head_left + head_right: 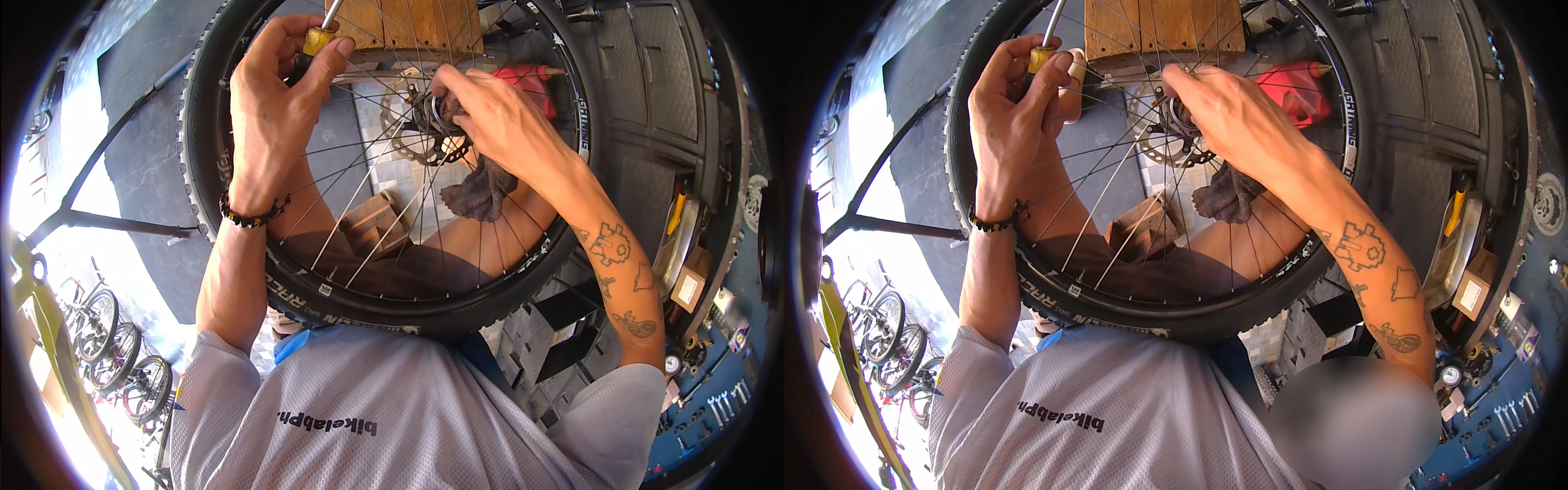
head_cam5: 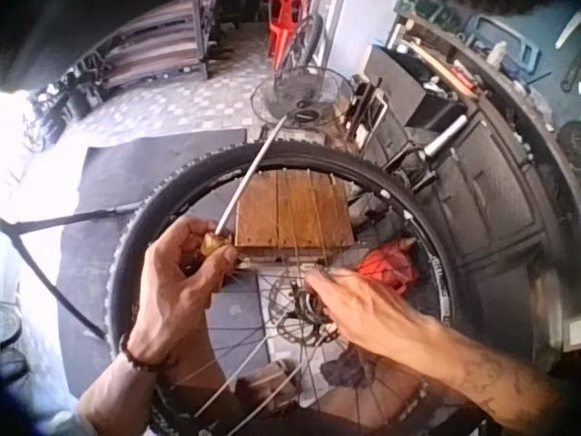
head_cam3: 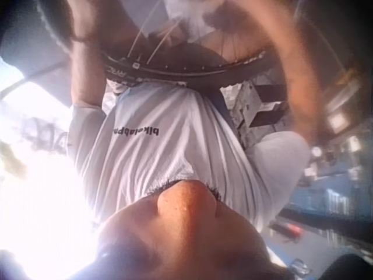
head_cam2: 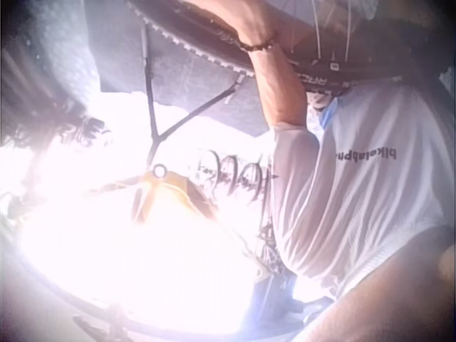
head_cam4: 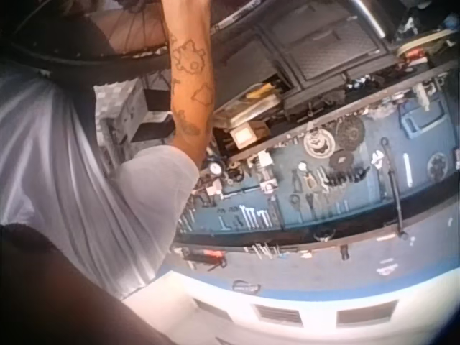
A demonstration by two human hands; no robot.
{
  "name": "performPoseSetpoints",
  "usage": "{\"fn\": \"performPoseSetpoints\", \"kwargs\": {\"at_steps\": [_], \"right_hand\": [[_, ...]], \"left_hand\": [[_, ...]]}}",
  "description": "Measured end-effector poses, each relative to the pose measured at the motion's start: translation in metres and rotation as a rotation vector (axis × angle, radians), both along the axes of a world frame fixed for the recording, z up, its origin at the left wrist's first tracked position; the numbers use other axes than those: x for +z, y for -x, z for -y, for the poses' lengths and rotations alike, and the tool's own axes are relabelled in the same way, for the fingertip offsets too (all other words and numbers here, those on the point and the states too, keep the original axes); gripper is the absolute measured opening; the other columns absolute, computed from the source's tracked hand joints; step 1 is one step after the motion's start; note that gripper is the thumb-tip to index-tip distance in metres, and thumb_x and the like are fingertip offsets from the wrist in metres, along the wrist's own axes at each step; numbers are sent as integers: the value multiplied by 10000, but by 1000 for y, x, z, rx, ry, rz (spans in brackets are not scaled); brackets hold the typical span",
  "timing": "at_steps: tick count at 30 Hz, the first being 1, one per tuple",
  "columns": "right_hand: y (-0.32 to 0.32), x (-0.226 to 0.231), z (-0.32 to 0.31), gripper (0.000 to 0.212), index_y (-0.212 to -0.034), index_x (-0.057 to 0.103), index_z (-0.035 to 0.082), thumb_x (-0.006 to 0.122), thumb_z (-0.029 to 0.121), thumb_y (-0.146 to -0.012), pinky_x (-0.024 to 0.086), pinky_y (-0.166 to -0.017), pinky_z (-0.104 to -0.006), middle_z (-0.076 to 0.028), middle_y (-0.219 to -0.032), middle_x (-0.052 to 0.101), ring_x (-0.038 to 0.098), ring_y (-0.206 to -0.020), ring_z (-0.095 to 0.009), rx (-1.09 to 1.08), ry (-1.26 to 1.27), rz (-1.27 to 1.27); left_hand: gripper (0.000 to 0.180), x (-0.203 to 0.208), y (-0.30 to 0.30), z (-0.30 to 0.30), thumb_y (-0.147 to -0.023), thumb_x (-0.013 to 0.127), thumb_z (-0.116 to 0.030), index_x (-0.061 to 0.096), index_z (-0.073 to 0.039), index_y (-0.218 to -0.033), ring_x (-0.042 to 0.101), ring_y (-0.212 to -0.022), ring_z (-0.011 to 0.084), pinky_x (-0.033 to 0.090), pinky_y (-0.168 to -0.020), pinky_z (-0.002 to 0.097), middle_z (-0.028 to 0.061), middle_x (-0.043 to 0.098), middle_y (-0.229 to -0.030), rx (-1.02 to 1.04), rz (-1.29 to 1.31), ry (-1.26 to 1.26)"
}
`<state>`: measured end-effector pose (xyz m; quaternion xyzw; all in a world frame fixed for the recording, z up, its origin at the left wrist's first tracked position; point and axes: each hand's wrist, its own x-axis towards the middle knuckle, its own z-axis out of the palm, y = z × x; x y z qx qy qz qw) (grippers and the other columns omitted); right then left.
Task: The person scrubs small bicycle parts in a metal tray using a yellow brush and liquid, then wipes a bicycle wheel hub with a rag and applies lubricant with a brush. The person handles the parts one at a time and places them on the workbench.
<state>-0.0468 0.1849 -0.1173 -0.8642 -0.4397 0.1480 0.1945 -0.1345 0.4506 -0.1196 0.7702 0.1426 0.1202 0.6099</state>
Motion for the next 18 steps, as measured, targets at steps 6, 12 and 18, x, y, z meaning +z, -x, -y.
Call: {"fn": "performPoseSetpoints", "kwargs": {"at_steps": [6, 12, 18], "right_hand": [[1, 4, -6, 366, -1207, 604, 10, 750, -63, -880, 575, -857, -492, -192, -1037, 727, 722, -1005, -432, 11, -54, 95], [-6, 1, 3, 272, -1122, 653, -22, 762, -58, -875, 599, -888, -511, -231, -1009, 742, 730, -1029, -436, 69, -100, -35], [-1, -2, -1, 390, -1232, 605, 6, 755, -79, -882, 605, -826, -517, -240, -998, 750, 754, -947, -448, -66, -152, 28]], "left_hand": [[319, 0, -2, -1, -1009, 848, -178, 731, 13, -1236, 716, -864, 61, 549, -680, 237, 45, 804, -1006, -2, 25, 26], [319, -1, 1, -2, -1026, 832, -171, 728, 18, -1262, 687, -788, 52, 512, -625, 224, 55, 803, -992, 2, 25, 11], [319, 0, -2, 0, -1027, 829, -168, 731, 15, -1269, 685, -787, 45, 506, -621, 220, 53, 806, -996, 4, 50, -13]]}}
